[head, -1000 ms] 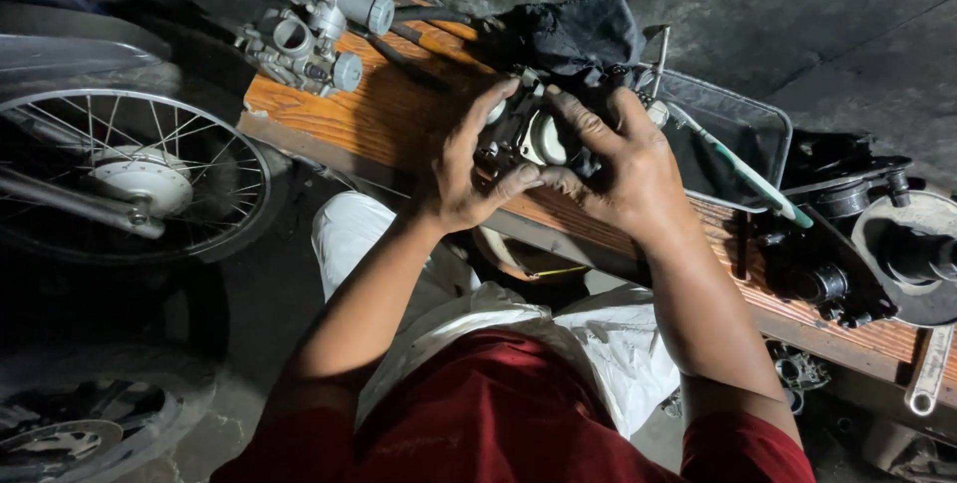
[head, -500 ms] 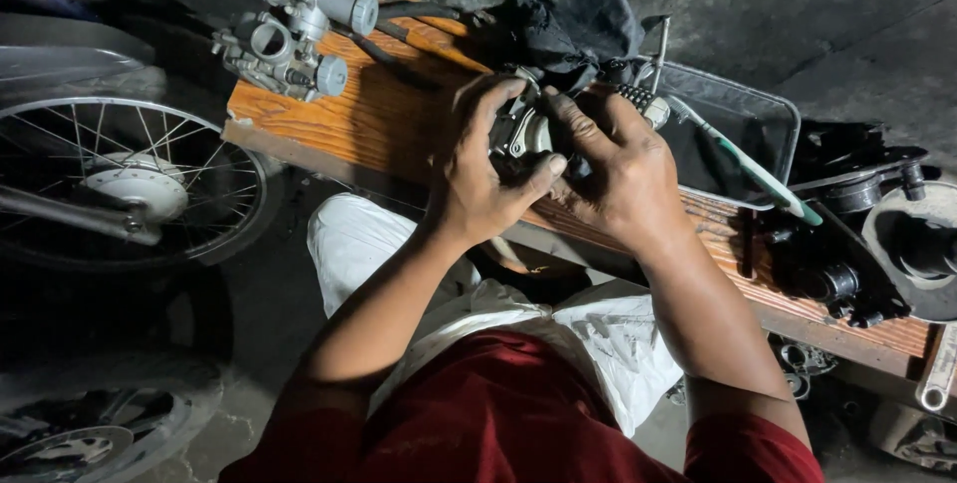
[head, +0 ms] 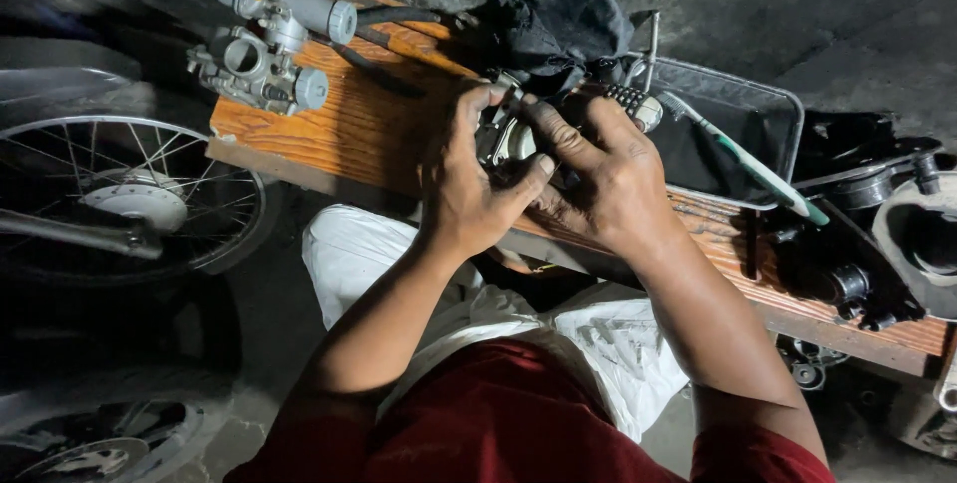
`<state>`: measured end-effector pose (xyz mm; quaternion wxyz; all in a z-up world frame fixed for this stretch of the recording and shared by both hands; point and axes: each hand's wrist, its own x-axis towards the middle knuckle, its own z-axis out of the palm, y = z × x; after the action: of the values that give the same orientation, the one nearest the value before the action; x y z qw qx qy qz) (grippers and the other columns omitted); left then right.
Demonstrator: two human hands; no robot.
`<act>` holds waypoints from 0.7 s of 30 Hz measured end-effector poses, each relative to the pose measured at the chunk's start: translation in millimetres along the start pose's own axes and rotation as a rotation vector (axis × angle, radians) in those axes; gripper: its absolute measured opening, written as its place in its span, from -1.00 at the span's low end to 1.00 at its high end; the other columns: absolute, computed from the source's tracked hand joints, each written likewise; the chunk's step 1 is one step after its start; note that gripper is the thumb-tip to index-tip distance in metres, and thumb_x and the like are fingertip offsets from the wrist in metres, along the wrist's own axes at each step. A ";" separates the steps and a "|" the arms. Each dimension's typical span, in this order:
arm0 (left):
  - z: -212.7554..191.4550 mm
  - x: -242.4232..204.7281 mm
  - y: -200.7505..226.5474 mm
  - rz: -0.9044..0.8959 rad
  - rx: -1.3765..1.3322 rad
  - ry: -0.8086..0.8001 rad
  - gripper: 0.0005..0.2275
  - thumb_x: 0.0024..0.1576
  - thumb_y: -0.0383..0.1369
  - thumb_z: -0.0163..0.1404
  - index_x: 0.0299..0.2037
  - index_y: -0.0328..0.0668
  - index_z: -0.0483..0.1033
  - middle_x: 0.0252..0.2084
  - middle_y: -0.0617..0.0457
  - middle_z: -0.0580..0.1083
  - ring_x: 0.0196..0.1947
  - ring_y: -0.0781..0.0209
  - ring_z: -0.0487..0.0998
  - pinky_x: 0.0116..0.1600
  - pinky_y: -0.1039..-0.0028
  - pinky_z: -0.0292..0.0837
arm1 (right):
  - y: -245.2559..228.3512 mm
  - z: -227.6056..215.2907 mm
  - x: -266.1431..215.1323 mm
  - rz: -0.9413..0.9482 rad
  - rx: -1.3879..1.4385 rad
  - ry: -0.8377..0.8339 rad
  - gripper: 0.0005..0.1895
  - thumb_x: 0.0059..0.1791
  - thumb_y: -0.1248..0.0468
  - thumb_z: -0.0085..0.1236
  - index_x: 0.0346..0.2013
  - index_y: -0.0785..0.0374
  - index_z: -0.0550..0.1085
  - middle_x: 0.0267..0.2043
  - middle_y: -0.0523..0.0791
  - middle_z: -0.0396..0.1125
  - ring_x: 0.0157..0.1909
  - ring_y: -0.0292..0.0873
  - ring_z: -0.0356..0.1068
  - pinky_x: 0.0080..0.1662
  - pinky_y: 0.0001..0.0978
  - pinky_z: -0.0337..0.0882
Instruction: The person assembles a mechanical component, likely a carburetor, on a wooden workbench. They insert a spring into a metal housing, wipe a circular metal part with a black cloth, and then use a screwdriver to tighten a screw on the assembly.
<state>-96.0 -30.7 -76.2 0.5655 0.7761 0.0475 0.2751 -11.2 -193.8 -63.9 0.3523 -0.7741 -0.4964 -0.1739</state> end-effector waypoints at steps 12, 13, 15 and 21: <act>2.9 7.7 -19.4 0.053 -0.031 -0.036 -0.47 -0.06 -0.15 0.27 0.05 -0.14 0.36 0.08 -0.13 0.42 0.18 -0.11 0.45 0.32 0.13 0.30 | 13.3 5.0 -6.8 -0.030 0.073 0.015 -0.34 -0.10 -0.03 0.37 0.14 0.33 0.50 -0.23 0.05 0.26 -0.20 0.23 0.40 -0.23 0.05 0.46; 2.1 8.5 -20.9 0.054 -0.032 -0.036 -0.47 -0.06 -0.15 0.27 0.05 -0.14 0.36 0.08 -0.13 0.42 0.18 -0.11 0.45 0.32 0.13 0.30 | 10.0 2.6 -2.4 -0.031 0.071 0.016 -0.34 -0.10 -0.03 0.37 0.14 0.33 0.50 -0.23 0.05 0.26 -0.20 0.23 0.40 -0.23 0.05 0.46; -0.4 9.3 -23.9 0.059 0.008 -0.050 -0.46 -0.10 -0.14 0.26 0.05 -0.11 0.36 0.10 -0.10 0.42 0.20 -0.10 0.45 0.32 0.14 0.31 | 2.7 -1.4 6.2 -0.032 0.122 0.013 -0.36 -0.18 0.08 0.44 0.09 0.36 0.51 -0.22 0.06 0.26 -0.16 0.25 0.42 -0.22 0.08 0.45; -9.4 16.1 -22.2 0.136 0.085 -0.124 -0.48 -0.12 -0.21 0.25 0.02 -0.15 0.36 0.04 -0.14 0.44 0.13 -0.15 0.48 0.26 0.14 0.35 | 6.7 6.4 2.0 -0.042 0.183 0.039 -0.45 -0.04 0.05 0.29 0.07 0.43 0.50 -0.26 0.08 0.23 -0.22 0.27 0.37 -0.22 0.07 0.44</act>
<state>-81.7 -8.6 -88.3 0.5138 0.8165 -0.0288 0.2620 -4.9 -189.7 -69.6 0.4273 -0.7247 -0.5193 -0.1501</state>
